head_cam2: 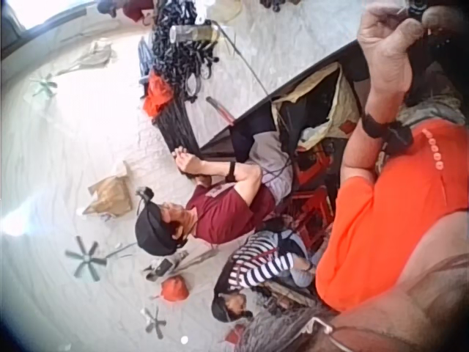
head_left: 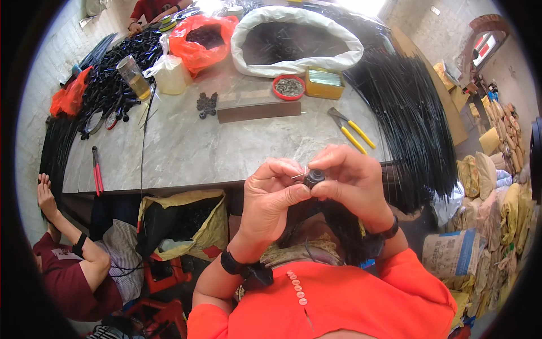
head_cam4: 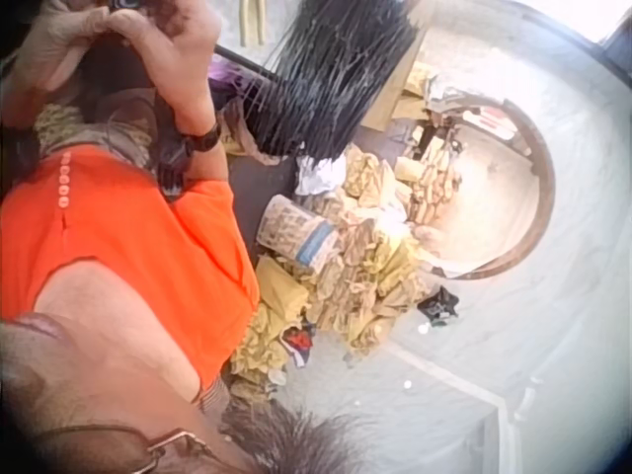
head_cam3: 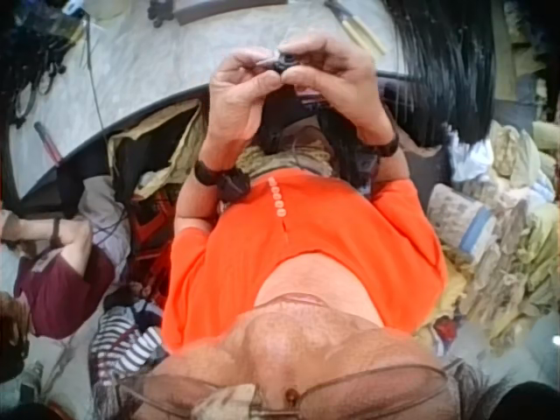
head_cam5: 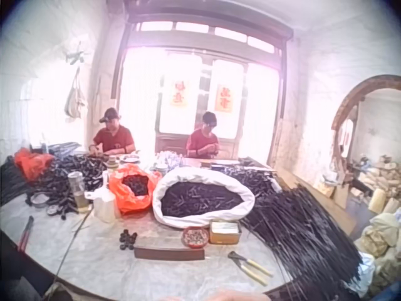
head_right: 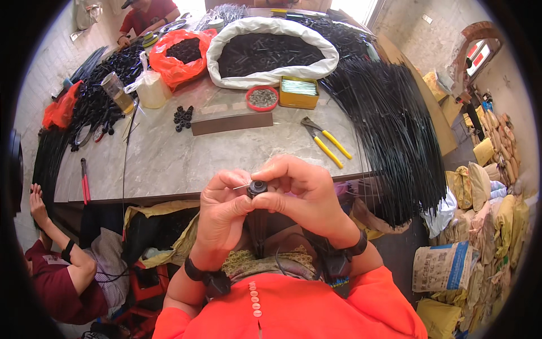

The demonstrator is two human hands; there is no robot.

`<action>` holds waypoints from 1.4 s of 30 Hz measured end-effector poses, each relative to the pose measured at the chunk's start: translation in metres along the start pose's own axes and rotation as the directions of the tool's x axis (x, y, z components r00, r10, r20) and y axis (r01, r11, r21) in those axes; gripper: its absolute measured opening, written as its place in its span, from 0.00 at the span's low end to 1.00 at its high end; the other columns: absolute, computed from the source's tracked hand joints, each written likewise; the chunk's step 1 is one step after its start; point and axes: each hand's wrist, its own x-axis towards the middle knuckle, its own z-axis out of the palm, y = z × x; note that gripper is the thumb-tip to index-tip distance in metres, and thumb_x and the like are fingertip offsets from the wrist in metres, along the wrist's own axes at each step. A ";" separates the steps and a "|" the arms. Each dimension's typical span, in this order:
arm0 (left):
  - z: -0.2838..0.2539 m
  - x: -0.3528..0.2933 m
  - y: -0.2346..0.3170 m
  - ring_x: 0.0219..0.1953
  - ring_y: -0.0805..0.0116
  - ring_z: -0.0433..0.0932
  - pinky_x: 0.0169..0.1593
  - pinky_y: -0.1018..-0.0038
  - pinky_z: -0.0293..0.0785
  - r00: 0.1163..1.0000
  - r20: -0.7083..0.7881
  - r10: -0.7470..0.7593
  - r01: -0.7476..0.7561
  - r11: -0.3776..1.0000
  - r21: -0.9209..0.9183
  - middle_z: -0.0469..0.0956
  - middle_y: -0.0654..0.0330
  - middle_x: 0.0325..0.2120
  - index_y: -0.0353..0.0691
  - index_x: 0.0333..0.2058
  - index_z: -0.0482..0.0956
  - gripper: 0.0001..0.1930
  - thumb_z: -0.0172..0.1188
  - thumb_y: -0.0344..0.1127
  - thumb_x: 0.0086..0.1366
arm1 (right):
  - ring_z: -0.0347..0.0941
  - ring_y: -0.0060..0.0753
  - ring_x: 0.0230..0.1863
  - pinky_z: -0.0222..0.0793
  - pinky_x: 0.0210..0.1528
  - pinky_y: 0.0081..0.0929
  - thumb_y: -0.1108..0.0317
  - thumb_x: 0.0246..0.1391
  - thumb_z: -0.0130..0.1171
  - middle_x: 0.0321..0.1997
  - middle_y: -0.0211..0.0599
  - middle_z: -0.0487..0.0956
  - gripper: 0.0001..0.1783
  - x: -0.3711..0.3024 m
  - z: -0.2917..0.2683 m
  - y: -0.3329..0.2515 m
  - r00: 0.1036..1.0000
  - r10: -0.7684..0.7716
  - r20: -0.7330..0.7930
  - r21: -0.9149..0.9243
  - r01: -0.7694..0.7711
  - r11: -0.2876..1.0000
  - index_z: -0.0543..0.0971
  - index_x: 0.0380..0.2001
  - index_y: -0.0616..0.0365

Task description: The person assembles umbrella frames by inserting thin black rods into a plastic hub, securing them with wire, and using pliers to tighten and cut the wire.

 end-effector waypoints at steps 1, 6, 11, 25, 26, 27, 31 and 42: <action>0.000 0.000 -0.002 0.44 0.70 0.77 0.49 0.74 0.76 1.000 -0.011 -0.008 0.008 1.000 -0.031 0.77 0.59 0.40 0.37 0.40 0.78 0.15 0.67 0.15 0.55 | 0.75 0.20 0.40 0.72 0.39 0.18 0.82 0.54 0.64 0.41 0.35 0.77 0.13 -0.001 -0.002 -0.001 1.000 0.029 -0.003 0.022 -0.029 0.999 0.79 0.45 0.67; 0.005 0.002 -0.004 0.42 0.70 0.79 0.47 0.74 0.77 0.992 -0.059 -0.109 0.102 0.988 -0.113 0.79 0.58 0.39 0.36 0.42 0.75 0.15 0.67 0.19 0.57 | 0.76 0.21 0.42 0.73 0.42 0.18 0.82 0.53 0.65 0.41 0.35 0.78 0.15 -0.002 -0.005 0.006 0.998 -0.052 -0.034 -0.088 0.048 0.995 0.80 0.45 0.66; 0.002 0.003 -0.002 0.40 0.70 0.79 0.46 0.74 0.78 0.991 -0.024 -0.129 0.128 0.991 -0.029 0.80 0.58 0.38 0.34 0.43 0.75 0.15 0.68 0.21 0.58 | 0.76 0.21 0.40 0.73 0.41 0.17 0.81 0.52 0.67 0.40 0.35 0.79 0.15 -0.005 -0.001 0.008 0.996 -0.053 -0.075 -0.060 0.049 0.997 0.82 0.45 0.64; -0.009 0.009 0.003 0.37 0.65 0.81 0.40 0.70 0.78 0.952 0.052 -0.303 0.304 0.953 -0.012 0.80 0.56 0.40 0.33 0.47 0.73 0.18 0.68 0.30 0.61 | 0.77 0.23 0.34 0.74 0.26 0.17 0.79 0.54 0.66 0.40 0.39 0.77 0.16 0.002 -0.007 0.023 0.993 -0.120 -0.019 -0.007 0.120 0.993 0.81 0.48 0.63; -0.011 0.010 0.003 0.37 0.65 0.81 0.40 0.71 0.78 0.951 0.059 -0.305 0.306 0.952 -0.014 0.80 0.55 0.40 0.33 0.48 0.72 0.19 0.68 0.31 0.61 | 0.77 0.23 0.35 0.74 0.29 0.19 0.78 0.53 0.66 0.41 0.38 0.77 0.17 0.001 -0.005 0.022 0.998 -0.056 -0.040 0.035 0.058 0.998 0.81 0.48 0.63; -0.011 0.011 0.004 0.36 0.65 0.81 0.39 0.71 0.78 0.949 0.067 -0.308 0.309 0.951 -0.010 0.80 0.55 0.40 0.33 0.49 0.71 0.21 0.69 0.33 0.62 | 0.76 0.23 0.37 0.75 0.33 0.21 0.78 0.53 0.66 0.41 0.38 0.77 0.17 0.001 -0.002 0.020 0.998 0.005 -0.059 0.080 0.000 0.997 0.80 0.48 0.63; -0.010 0.010 0.010 0.35 0.67 0.80 0.40 0.74 0.77 0.974 0.004 -0.228 0.226 0.970 0.086 0.78 0.55 0.42 0.33 0.53 0.68 0.30 0.70 0.44 0.60 | 0.75 0.28 0.44 0.70 0.50 0.31 0.75 0.50 0.68 0.45 0.36 0.78 0.18 0.004 0.005 0.029 0.991 -0.027 -0.127 -0.218 -0.001 0.976 0.80 0.47 0.61; 0.017 -0.021 0.032 0.46 0.72 0.75 0.53 0.72 0.70 0.855 -0.028 0.519 -0.228 0.422 0.877 0.78 0.60 0.42 0.35 0.49 0.71 0.22 0.70 0.26 0.57 | 0.76 0.40 0.25 0.71 0.29 0.32 0.65 0.49 0.69 0.28 0.40 0.80 0.14 0.004 0.044 0.052 0.958 -0.256 -0.126 -0.534 0.152 0.832 0.80 0.38 0.59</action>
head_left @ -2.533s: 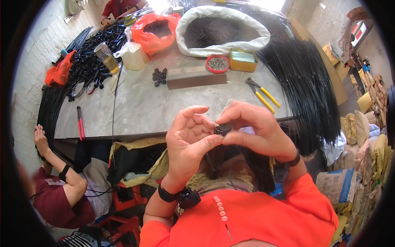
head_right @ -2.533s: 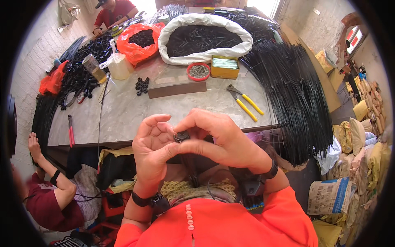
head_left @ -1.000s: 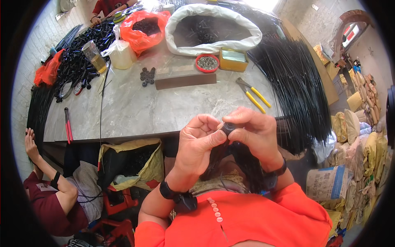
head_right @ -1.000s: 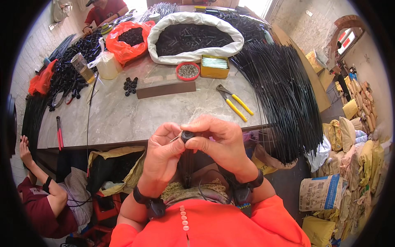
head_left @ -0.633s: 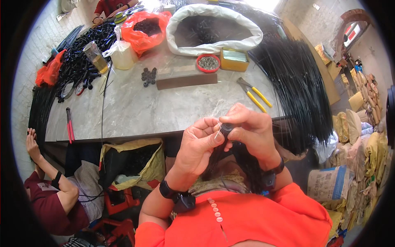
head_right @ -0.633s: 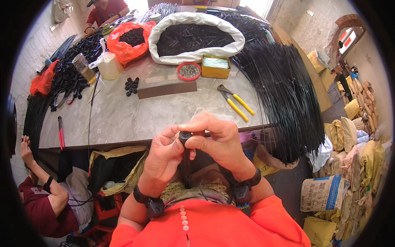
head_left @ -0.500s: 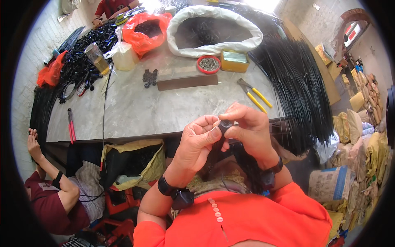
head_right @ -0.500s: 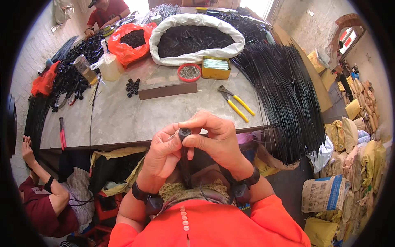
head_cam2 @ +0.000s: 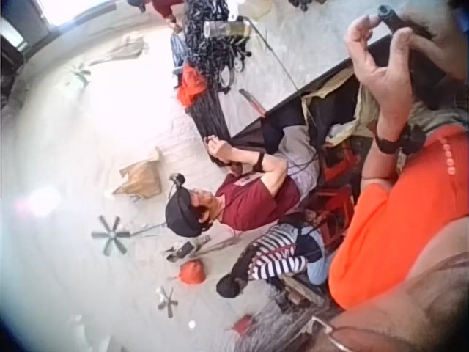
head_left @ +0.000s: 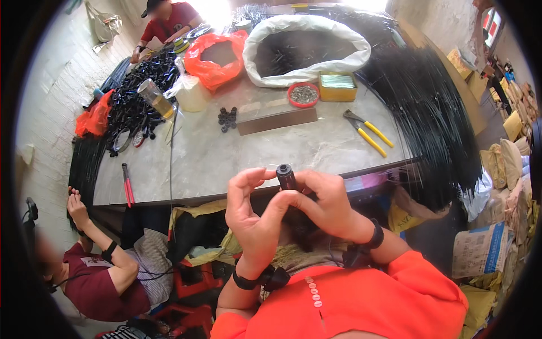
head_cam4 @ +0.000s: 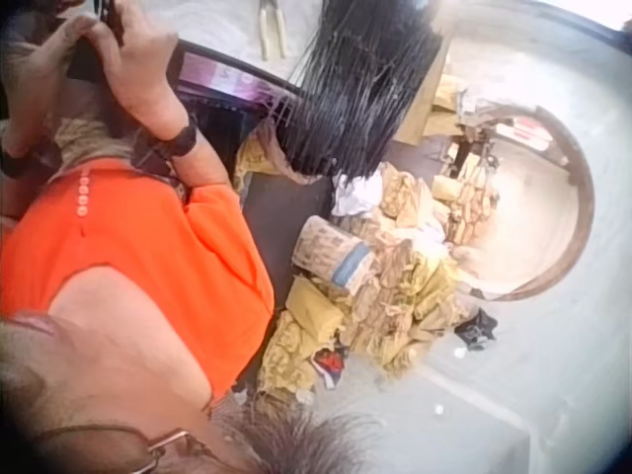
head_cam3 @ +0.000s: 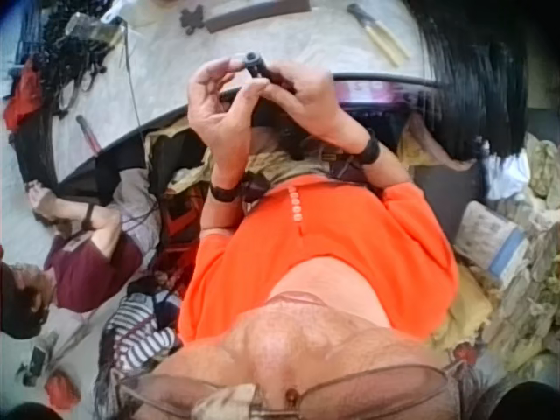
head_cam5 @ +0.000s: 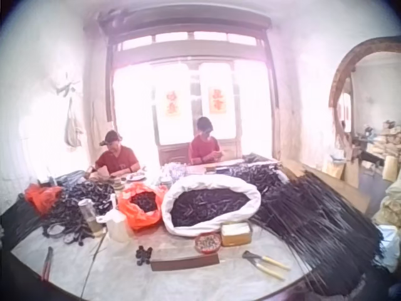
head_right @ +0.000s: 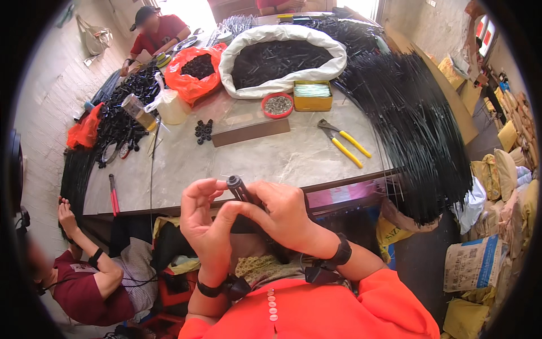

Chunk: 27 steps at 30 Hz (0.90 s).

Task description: The person assembles umbrella frames by inserting thin black rods into a plastic hub, securing them with wire, and using pliers to tighten and cut the wire.

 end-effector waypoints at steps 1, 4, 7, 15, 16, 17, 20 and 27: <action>0.000 0.001 0.007 0.46 0.72 0.75 0.54 0.71 0.69 0.998 0.023 0.062 -0.064 0.992 0.109 0.78 0.60 0.42 0.35 0.48 0.72 0.22 0.71 0.26 0.56 | 0.77 0.41 0.26 0.71 0.28 0.33 0.64 0.49 0.70 0.28 0.40 0.79 0.15 -0.001 0.004 0.003 0.998 -0.060 -0.015 -0.067 0.059 0.996 0.80 0.37 0.59; -0.004 0.004 0.010 0.41 0.74 0.77 0.48 0.76 0.73 0.999 -0.002 -0.054 0.054 0.993 0.108 0.79 0.60 0.37 0.34 0.46 0.75 0.21 0.72 0.24 0.55 | 0.77 0.40 0.25 0.71 0.28 0.33 0.64 0.47 0.71 0.26 0.39 0.78 0.17 -0.001 0.016 0.002 0.985 -0.172 -0.033 -0.129 0.166 0.978 0.79 0.37 0.59; -0.011 0.005 0.016 0.36 0.73 0.80 0.42 0.79 0.77 0.983 0.033 -0.181 0.184 0.976 -0.114 0.81 0.57 0.35 0.31 0.45 0.74 0.17 0.67 0.18 0.57 | 0.76 0.29 0.28 0.72 0.32 0.29 0.64 0.49 0.71 0.27 0.34 0.79 0.19 0.002 0.018 -0.002 0.989 0.044 0.143 0.140 -0.064 0.988 0.78 0.42 0.61; -0.047 0.020 0.013 0.38 0.58 0.83 0.46 0.66 0.81 0.937 0.307 -0.164 0.283 0.872 -0.399 0.81 0.47 0.37 0.29 0.45 0.73 0.18 0.67 0.21 0.56 | 0.64 0.15 0.22 0.61 0.27 0.17 0.45 0.68 0.49 0.23 0.24 0.71 0.25 -0.034 0.044 0.028 0.757 -0.024 0.653 0.711 -0.601 0.364 0.77 0.37 0.60; -0.047 0.019 0.015 0.39 0.58 0.83 0.47 0.66 0.81 0.938 0.318 -0.134 0.258 0.886 -0.386 0.81 0.46 0.39 0.29 0.45 0.73 0.17 0.65 0.18 0.57 | 0.61 0.14 0.21 0.57 0.25 0.17 0.45 0.69 0.48 0.21 0.23 0.69 0.25 -0.036 0.045 0.029 0.772 -0.002 0.636 0.715 -0.588 0.379 0.76 0.34 0.59; -0.047 0.018 0.016 0.41 0.58 0.83 0.48 0.66 0.81 0.938 0.331 -0.105 0.232 0.898 -0.373 0.81 0.46 0.40 0.28 0.45 0.73 0.16 0.62 0.14 0.57 | 0.59 0.13 0.19 0.54 0.23 0.16 0.45 0.69 0.47 0.19 0.22 0.67 0.26 -0.038 0.046 0.030 0.787 0.020 0.617 0.718 -0.574 0.393 0.76 0.32 0.58; -0.048 0.013 0.011 0.42 0.57 0.82 0.50 0.64 0.79 0.935 0.347 -0.071 0.213 0.896 -0.390 0.80 0.46 0.39 0.29 0.46 0.73 0.17 0.64 0.16 0.57 | 0.56 0.12 0.18 0.50 0.21 0.16 0.45 0.70 0.45 0.17 0.21 0.65 0.27 -0.041 0.049 0.031 0.785 0.052 0.617 0.710 -0.585 0.393 0.74 0.27 0.56; -0.055 0.009 -0.006 0.41 0.57 0.81 0.51 0.60 0.78 0.925 0.378 0.039 0.166 0.854 -0.494 0.79 0.48 0.37 0.31 0.46 0.73 0.18 0.67 0.19 0.56 | 0.65 0.16 0.25 0.61 0.28 0.18 0.46 0.70 0.45 0.24 0.25 0.71 0.26 -0.032 0.034 0.025 0.730 0.025 0.683 0.554 -0.540 0.633 0.77 0.32 0.59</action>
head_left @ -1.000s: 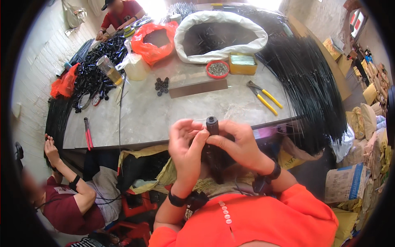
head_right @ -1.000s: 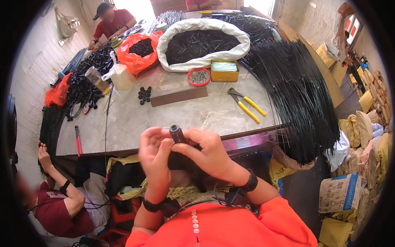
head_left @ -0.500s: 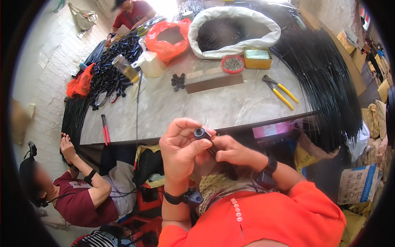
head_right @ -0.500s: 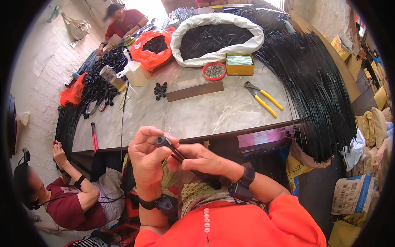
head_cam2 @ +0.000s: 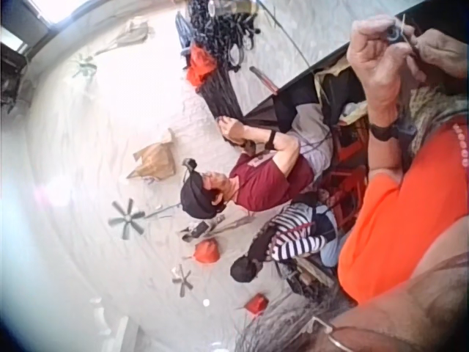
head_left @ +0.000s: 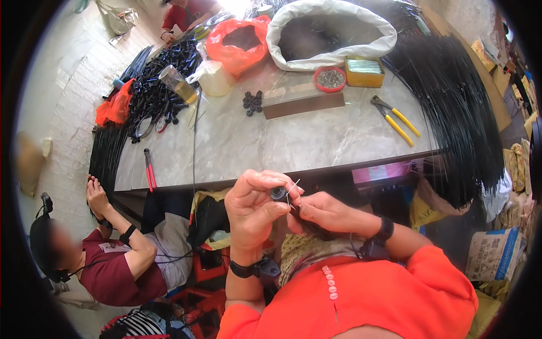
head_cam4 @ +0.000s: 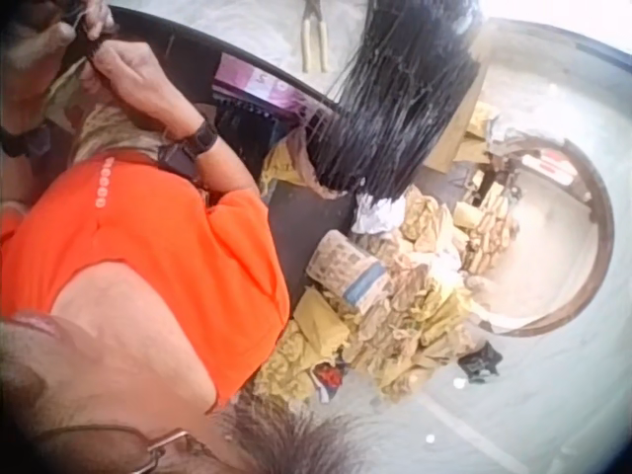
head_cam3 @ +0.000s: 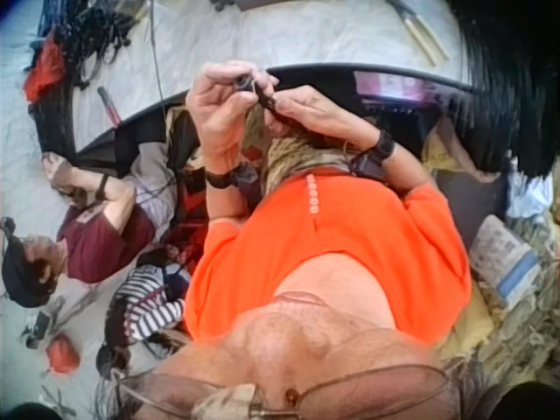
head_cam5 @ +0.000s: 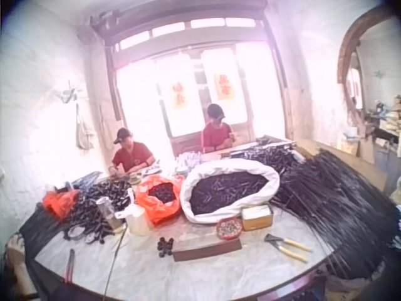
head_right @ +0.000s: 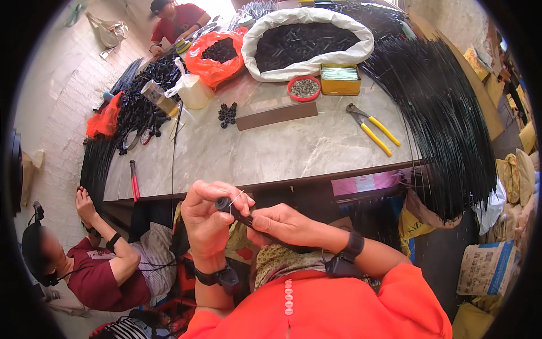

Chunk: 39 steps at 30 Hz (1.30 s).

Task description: The person assembles umbrella frames by inserting thin black rods into a plastic hub, securing them with wire, and using pliers to tighten and cut the wire.

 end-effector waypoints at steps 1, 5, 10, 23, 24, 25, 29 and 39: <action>0.001 0.000 0.000 0.40 0.57 0.81 0.50 0.60 0.78 1.000 -0.013 0.001 -0.001 1.000 -0.015 0.79 0.47 0.37 0.31 0.45 0.74 0.18 0.67 0.18 0.56 | 0.70 0.19 0.31 0.66 0.34 0.21 0.52 0.68 0.52 0.32 0.29 0.75 0.20 0.003 -0.004 -0.007 0.983 -0.152 -0.098 -0.286 0.119 0.951 0.78 0.38 0.61; 0.006 -0.002 -0.001 0.39 0.57 0.82 0.46 0.63 0.80 0.995 -0.089 -0.039 0.033 0.997 -0.071 0.80 0.47 0.36 0.31 0.41 0.76 0.17 0.69 0.17 0.52 | 0.72 0.18 0.33 0.67 0.35 0.20 0.66 0.57 0.67 0.36 0.32 0.78 0.17 -0.002 -0.002 -0.053 0.888 -0.319 -0.332 -0.407 0.170 0.897 0.77 0.46 0.63; 0.005 -0.002 -0.003 0.39 0.58 0.82 0.45 0.66 0.80 0.990 -0.130 -0.061 0.050 0.995 -0.090 0.80 0.48 0.36 0.31 0.39 0.77 0.18 0.69 0.14 0.50 | 0.70 0.14 0.29 0.65 0.31 0.15 0.67 0.50 0.73 0.32 0.28 0.78 0.22 0.006 -0.003 -0.078 0.892 -0.383 -0.242 -0.530 0.209 0.822 0.78 0.47 0.63; 0.023 -0.014 -0.004 0.43 0.69 0.79 0.49 0.76 0.77 0.958 -0.260 0.121 -0.031 0.945 0.324 0.79 0.50 0.40 0.27 0.48 0.69 0.14 0.59 0.19 0.65 | 0.71 0.18 0.24 0.66 0.25 0.17 0.72 0.49 0.72 0.26 0.28 0.77 0.16 0.021 0.001 -0.064 0.766 -0.594 -0.245 -0.657 0.320 0.683 0.80 0.41 0.60; 0.024 -0.014 -0.007 0.43 0.70 0.79 0.49 0.76 0.76 0.955 -0.252 0.153 -0.059 0.936 0.346 0.79 0.50 0.40 0.27 0.48 0.69 0.13 0.57 0.19 0.66 | 0.71 0.18 0.23 0.66 0.25 0.18 0.72 0.49 0.72 0.26 0.29 0.77 0.16 0.021 0.000 -0.063 0.751 -0.614 -0.245 -0.676 0.321 0.663 0.80 0.40 0.60; 0.028 -0.012 -0.009 0.41 0.70 0.79 0.48 0.76 0.76 0.942 -0.290 0.165 -0.048 0.927 0.372 0.79 0.51 0.39 0.28 0.48 0.69 0.13 0.59 0.23 0.66 | 0.72 0.19 0.23 0.67 0.25 0.19 0.72 0.49 0.73 0.26 0.29 0.77 0.15 0.021 0.000 -0.061 0.734 -0.633 -0.245 -0.696 0.321 0.642 0.80 0.40 0.60; 0.037 -0.005 -0.014 0.38 0.72 0.77 0.45 0.78 0.74 0.907 -0.372 0.200 -0.001 0.882 0.471 0.79 0.54 0.36 0.29 0.47 0.69 0.16 0.62 0.30 0.66 | 0.74 0.30 0.22 0.67 0.24 0.27 0.72 0.50 0.71 0.26 0.35 0.78 0.10 0.020 -0.011 -0.064 0.684 -0.708 -0.174 -0.775 0.349 0.527 0.80 0.35 0.60; 0.016 0.003 -0.007 0.36 0.61 0.77 0.41 0.65 0.79 0.959 -0.280 0.034 0.029 0.975 0.220 0.76 0.50 0.35 0.33 0.44 0.71 0.16 0.66 0.31 0.62 | 0.78 0.48 0.41 0.73 0.45 0.36 0.60 0.46 0.73 0.39 0.44 0.80 0.23 -0.006 -0.093 -0.074 0.795 -0.530 -0.297 -0.925 -0.102 0.366 0.79 0.43 0.62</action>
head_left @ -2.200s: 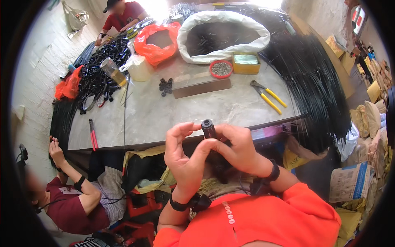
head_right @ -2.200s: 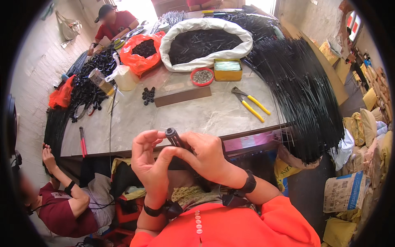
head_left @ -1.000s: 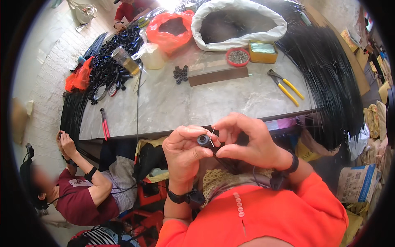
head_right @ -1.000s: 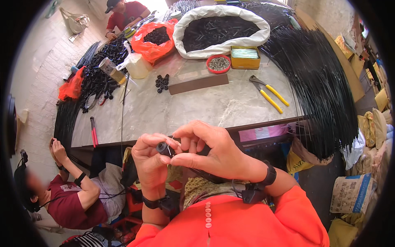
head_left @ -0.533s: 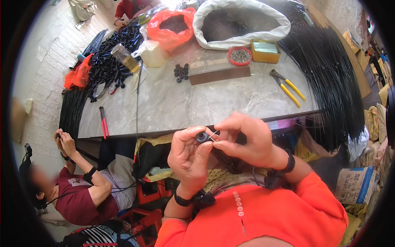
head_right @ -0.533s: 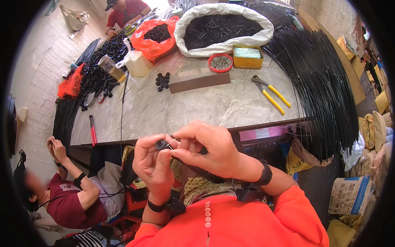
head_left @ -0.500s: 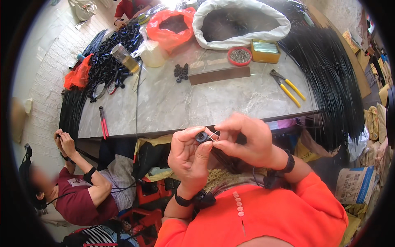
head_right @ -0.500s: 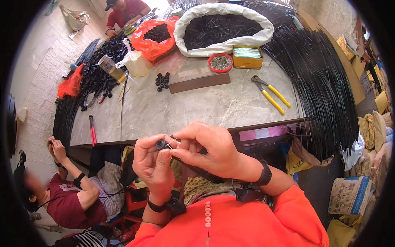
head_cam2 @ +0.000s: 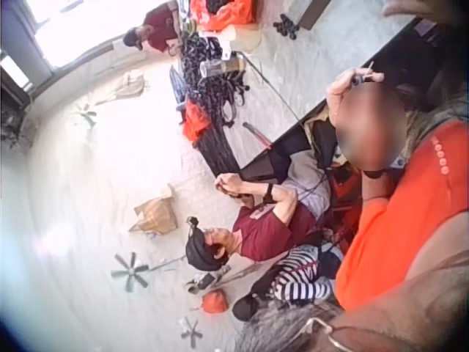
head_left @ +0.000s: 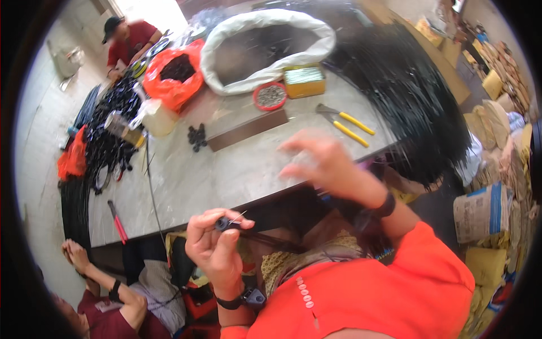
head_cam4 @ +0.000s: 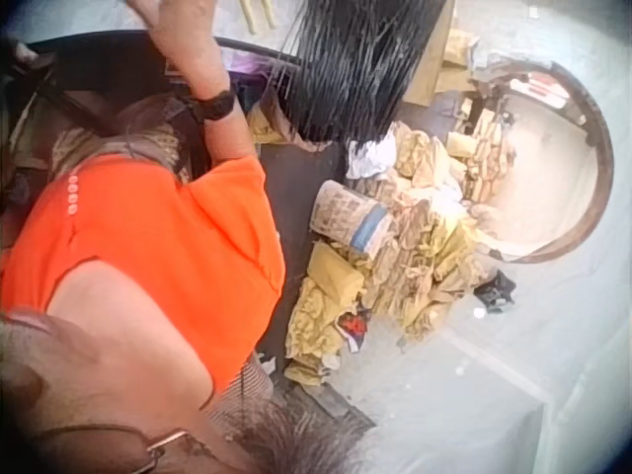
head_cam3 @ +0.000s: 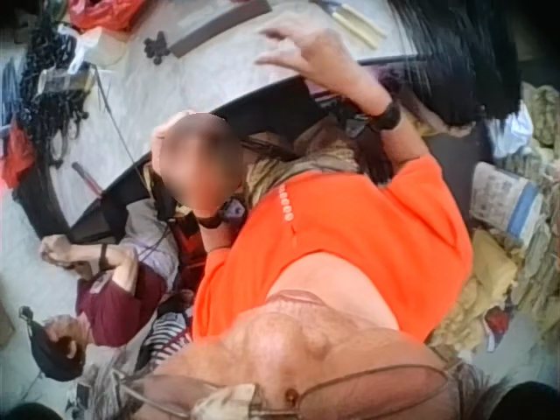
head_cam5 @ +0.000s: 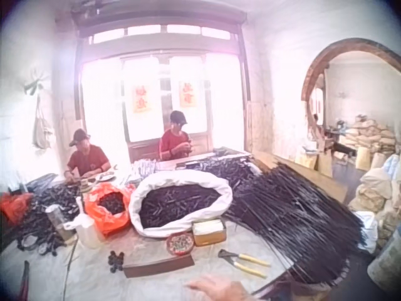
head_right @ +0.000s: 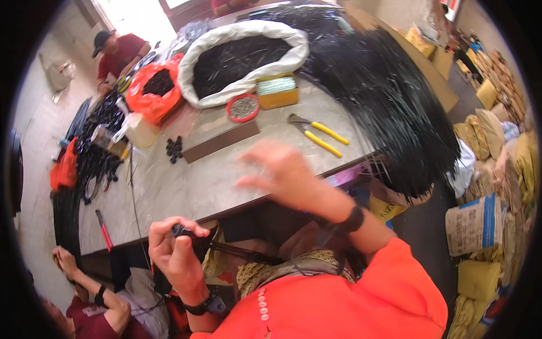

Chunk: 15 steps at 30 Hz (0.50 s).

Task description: The person assembles umbrella frames by inserting thin black rods into a plastic hub, securing them with wire, and using pliers to tighten and cut the wire.

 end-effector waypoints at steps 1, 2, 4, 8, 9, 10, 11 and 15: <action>-0.002 0.002 -0.001 0.35 0.59 0.78 0.39 0.62 0.80 1.000 0.011 -0.004 0.004 1.000 -0.016 0.76 0.49 0.35 0.33 0.43 0.72 0.14 0.65 0.29 0.61 | 0.76 0.48 0.40 0.72 0.43 0.40 0.49 0.45 0.71 0.37 0.43 0.79 0.26 -0.004 -0.005 0.030 0.991 -0.068 -0.114 -0.307 0.030 0.951 0.80 0.39 0.58; 0.001 0.006 0.000 0.35 0.59 0.78 0.39 0.62 0.80 0.999 0.029 -0.033 0.034 0.998 -0.053 0.76 0.49 0.35 0.33 0.43 0.72 0.14 0.64 0.27 0.60 | 0.75 0.47 0.42 0.70 0.44 0.40 0.49 0.44 0.71 0.38 0.41 0.77 0.28 -0.012 -0.013 0.053 0.992 0.031 -0.123 -0.541 -0.093 0.836 0.79 0.42 0.58; 0.001 0.013 0.002 0.36 0.58 0.79 0.41 0.63 0.81 0.993 0.099 -0.071 0.086 0.984 -0.159 0.76 0.49 0.36 0.32 0.43 0.72 0.14 0.63 0.21 0.58 | 0.69 0.42 0.51 0.64 0.49 0.42 0.42 0.45 0.68 0.45 0.38 0.74 0.34 -0.033 -0.031 0.094 0.946 0.296 -0.131 -0.804 -0.276 0.527 0.77 0.47 0.57; -0.016 0.010 -0.003 0.38 0.60 0.81 0.46 0.66 0.80 0.978 0.187 -0.095 0.146 0.948 -0.283 0.77 0.49 0.39 0.31 0.43 0.73 0.17 0.64 0.14 0.55 | 0.70 0.43 0.49 0.66 0.47 0.40 0.45 0.52 0.64 0.44 0.39 0.74 0.27 -0.046 -0.031 0.119 0.950 0.243 -0.195 -0.806 -0.297 0.512 0.79 0.44 0.57; -0.017 0.009 -0.003 0.39 0.60 0.81 0.46 0.66 0.80 0.975 0.194 -0.106 0.159 0.945 -0.284 0.77 0.49 0.39 0.31 0.43 0.73 0.17 0.64 0.14 0.55 | 0.71 0.43 0.49 0.67 0.46 0.39 0.45 0.53 0.63 0.44 0.39 0.74 0.26 -0.046 -0.031 0.125 0.949 0.249 -0.194 -0.808 -0.298 0.508 0.79 0.43 0.57; -0.012 0.008 0.002 0.35 0.61 0.79 0.42 0.62 0.81 0.984 0.122 -0.133 0.155 0.969 -0.193 0.77 0.48 0.35 0.33 0.42 0.72 0.17 0.64 0.19 0.54 | 0.74 0.44 0.43 0.69 0.40 0.36 0.50 0.58 0.60 0.40 0.42 0.76 0.21 -0.043 -0.032 0.131 0.971 0.165 -0.173 -0.846 -0.233 0.480 0.80 0.41 0.59; -0.012 0.007 0.002 0.35 0.61 0.80 0.42 0.62 0.81 0.984 0.113 -0.137 0.157 0.969 -0.193 0.78 0.48 0.35 0.33 0.42 0.72 0.17 0.64 0.19 0.54 | 0.75 0.42 0.40 0.69 0.39 0.35 0.51 0.59 0.59 0.38 0.41 0.77 0.20 -0.042 -0.038 0.134 0.952 0.226 -0.204 -0.713 -0.303 0.632 0.79 0.40 0.60; -0.014 0.005 0.002 0.35 0.61 0.80 0.44 0.62 0.80 0.988 0.083 -0.128 0.143 0.967 -0.213 0.79 0.49 0.34 0.32 0.43 0.72 0.17 0.64 0.18 0.54 | 0.77 0.28 0.29 0.72 0.33 0.27 0.57 0.65 0.55 0.31 0.34 0.80 0.17 -0.022 -0.068 0.102 0.779 0.612 0.137 0.310 -0.621 0.720 0.76 0.40 0.62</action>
